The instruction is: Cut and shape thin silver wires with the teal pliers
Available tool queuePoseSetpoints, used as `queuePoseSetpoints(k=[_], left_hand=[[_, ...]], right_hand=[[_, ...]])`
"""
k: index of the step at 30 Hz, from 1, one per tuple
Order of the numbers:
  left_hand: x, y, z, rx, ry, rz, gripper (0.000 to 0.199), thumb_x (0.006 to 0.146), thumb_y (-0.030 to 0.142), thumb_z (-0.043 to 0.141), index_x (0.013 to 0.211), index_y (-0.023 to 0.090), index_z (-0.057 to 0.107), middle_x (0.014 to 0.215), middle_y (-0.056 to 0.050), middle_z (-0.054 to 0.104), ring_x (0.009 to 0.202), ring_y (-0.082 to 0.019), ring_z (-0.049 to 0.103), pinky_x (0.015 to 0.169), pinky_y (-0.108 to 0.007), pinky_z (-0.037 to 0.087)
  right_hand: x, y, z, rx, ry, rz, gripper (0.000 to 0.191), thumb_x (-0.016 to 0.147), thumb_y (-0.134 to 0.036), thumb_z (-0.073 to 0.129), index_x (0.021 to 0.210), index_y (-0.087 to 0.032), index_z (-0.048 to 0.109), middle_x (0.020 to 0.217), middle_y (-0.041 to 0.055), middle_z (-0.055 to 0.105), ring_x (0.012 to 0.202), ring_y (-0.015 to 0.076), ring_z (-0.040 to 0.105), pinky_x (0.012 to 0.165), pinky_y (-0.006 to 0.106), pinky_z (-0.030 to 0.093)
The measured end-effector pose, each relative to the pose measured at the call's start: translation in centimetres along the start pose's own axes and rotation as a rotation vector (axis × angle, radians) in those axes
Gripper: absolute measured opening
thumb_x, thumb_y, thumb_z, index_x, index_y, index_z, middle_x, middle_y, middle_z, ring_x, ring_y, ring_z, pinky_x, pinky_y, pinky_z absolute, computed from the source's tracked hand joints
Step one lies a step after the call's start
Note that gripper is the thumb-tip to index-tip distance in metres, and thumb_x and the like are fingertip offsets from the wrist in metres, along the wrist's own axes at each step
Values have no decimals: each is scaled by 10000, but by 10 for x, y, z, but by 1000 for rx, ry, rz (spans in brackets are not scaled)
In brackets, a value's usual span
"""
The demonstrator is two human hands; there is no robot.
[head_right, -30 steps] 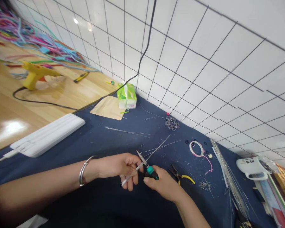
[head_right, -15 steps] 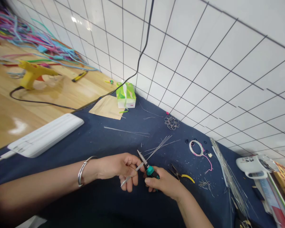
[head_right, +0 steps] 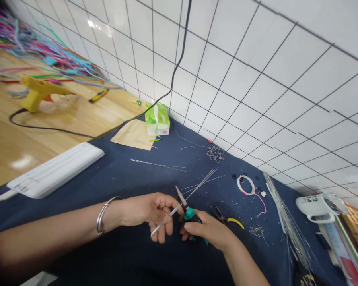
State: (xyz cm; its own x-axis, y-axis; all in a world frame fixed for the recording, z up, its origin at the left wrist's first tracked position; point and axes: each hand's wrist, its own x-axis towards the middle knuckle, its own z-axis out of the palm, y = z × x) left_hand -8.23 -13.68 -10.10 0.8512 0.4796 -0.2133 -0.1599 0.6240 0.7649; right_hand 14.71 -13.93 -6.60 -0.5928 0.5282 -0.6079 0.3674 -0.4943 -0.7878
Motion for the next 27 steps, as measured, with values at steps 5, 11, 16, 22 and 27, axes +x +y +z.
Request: queuePoseSetpoints(k=[5, 11, 16, 22, 27], left_hand=[[0, 0, 0, 0, -1, -4, 309, 773, 198, 582, 1078, 177, 534, 806, -61, 667, 663, -174, 664, 549, -250, 517], [-2, 2, -1, -8, 7, -8, 294, 767, 175, 567, 1060, 161, 544, 805, -65, 666, 664, -173, 664, 550, -250, 512], [-3, 5, -1, 7, 24, -21, 287, 762, 147, 552, 1049, 155, 548, 792, -62, 665, 648, -169, 662, 541, -247, 508], [-1, -2, -7, 4, 12, -17, 319, 755, 147, 550, 1073, 157, 536, 820, -69, 669, 677, -182, 666, 548, -254, 512], [1, -5, -10, 5, 12, -26, 332, 749, 162, 568, 1078, 153, 530, 804, -69, 665, 674, -187, 669, 535, -246, 516]], right_hand=[[0, -1, 0, -21, -7, -5, 498, 756, -375, 608, 1184, -152, 484, 904, 70, 610, 808, 177, 598, 762, 343, 441], [0, -3, 4, -168, 41, 13, 490, 782, -368, 578, 1212, -162, 463, 882, 64, 614, 827, 184, 593, 743, 336, 441], [1, -4, 6, -221, 67, 10, 435, 798, -341, 548, 1189, -165, 475, 861, 52, 607, 781, 167, 591, 705, 310, 443], [3, -4, 7, -256, 77, -11, 377, 805, -301, 529, 1152, -156, 498, 835, 37, 588, 693, 132, 572, 639, 268, 433], [6, -1, 5, -297, 92, -7, 342, 814, -300, 519, 1125, -158, 511, 780, 23, 577, 636, 117, 555, 606, 253, 426]])
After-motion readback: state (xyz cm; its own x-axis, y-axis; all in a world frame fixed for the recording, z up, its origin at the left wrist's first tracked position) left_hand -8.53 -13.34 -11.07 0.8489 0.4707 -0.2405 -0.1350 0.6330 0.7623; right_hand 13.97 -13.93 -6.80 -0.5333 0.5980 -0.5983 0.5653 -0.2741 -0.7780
